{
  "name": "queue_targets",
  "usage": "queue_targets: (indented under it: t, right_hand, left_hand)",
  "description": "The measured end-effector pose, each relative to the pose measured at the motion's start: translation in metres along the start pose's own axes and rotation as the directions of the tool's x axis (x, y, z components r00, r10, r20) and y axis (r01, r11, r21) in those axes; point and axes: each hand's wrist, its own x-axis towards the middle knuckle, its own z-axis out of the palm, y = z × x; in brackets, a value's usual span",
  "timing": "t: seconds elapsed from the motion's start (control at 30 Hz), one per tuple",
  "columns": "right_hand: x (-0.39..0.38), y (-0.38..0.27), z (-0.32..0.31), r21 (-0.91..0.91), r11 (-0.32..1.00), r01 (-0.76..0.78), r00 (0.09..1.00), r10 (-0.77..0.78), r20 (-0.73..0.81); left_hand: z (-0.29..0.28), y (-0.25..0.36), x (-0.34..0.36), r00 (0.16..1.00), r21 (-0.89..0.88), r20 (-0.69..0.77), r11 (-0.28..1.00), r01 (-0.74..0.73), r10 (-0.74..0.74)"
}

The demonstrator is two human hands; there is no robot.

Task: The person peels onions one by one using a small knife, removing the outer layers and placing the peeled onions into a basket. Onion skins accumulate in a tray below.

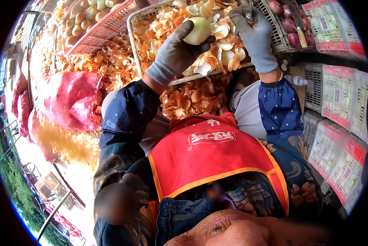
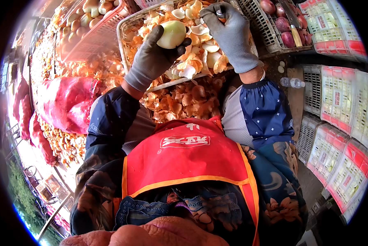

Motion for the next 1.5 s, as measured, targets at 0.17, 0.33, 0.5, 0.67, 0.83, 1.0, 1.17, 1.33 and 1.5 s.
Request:
queue_targets:
  t: [0.17, 0.33, 0.5, 0.67, 0.83, 1.0, 1.17, 1.33, 1.5]
  right_hand:
    - [0.001, -0.026, 0.008, -0.284, 0.814, 0.507, 0.861, -0.457, 0.224]
    - [-0.019, -0.043, 0.011, -0.397, 0.657, 0.641, 0.753, -0.436, 0.493]
    - [-0.019, -0.039, 0.013, -0.460, 0.552, 0.696, 0.708, -0.417, 0.570]
    - [-0.020, -0.030, 0.012, -0.465, 0.503, 0.728, 0.682, -0.468, 0.561]
    - [-0.018, -0.036, 0.003, -0.485, 0.513, 0.708, 0.699, -0.408, 0.588]
    - [-0.015, -0.015, 0.005, -0.448, 0.565, 0.692, 0.708, -0.413, 0.573]
    - [-0.009, -0.004, -0.004, -0.148, 0.963, 0.226, 0.864, -0.128, 0.487]
    - [-0.022, 0.007, 0.024, 0.527, 0.790, -0.313, 0.890, 0.049, 0.454]
    - [-0.035, -0.013, 0.038, 0.436, 0.867, -0.240, 0.955, 0.130, 0.267]
  left_hand:
    - [0.017, 0.015, -0.015, 0.965, 0.468, 0.130, 0.844, -0.262, 0.227]
    - [0.012, 0.021, -0.015, 0.938, 0.640, 0.161, 0.691, -0.335, 0.306]
    - [0.014, 0.021, -0.019, 0.949, 0.653, 0.140, 0.694, -0.302, 0.282]
    - [0.011, 0.020, -0.022, 0.966, 0.610, 0.128, 0.750, -0.257, 0.227]
    - [0.006, 0.022, -0.024, 0.980, 0.567, 0.134, 0.799, -0.200, 0.150]
    - [0.019, 0.023, -0.030, 0.988, 0.622, 0.115, 0.768, -0.154, 0.105]
    - [0.016, 0.028, -0.037, 0.969, 0.733, 0.180, 0.635, -0.245, 0.166]
    - [0.025, 0.029, -0.033, 0.962, 0.822, 0.210, 0.501, -0.270, 0.173]
    - [0.017, 0.018, -0.024, 0.859, 0.798, 0.387, 0.345, -0.494, 0.335]
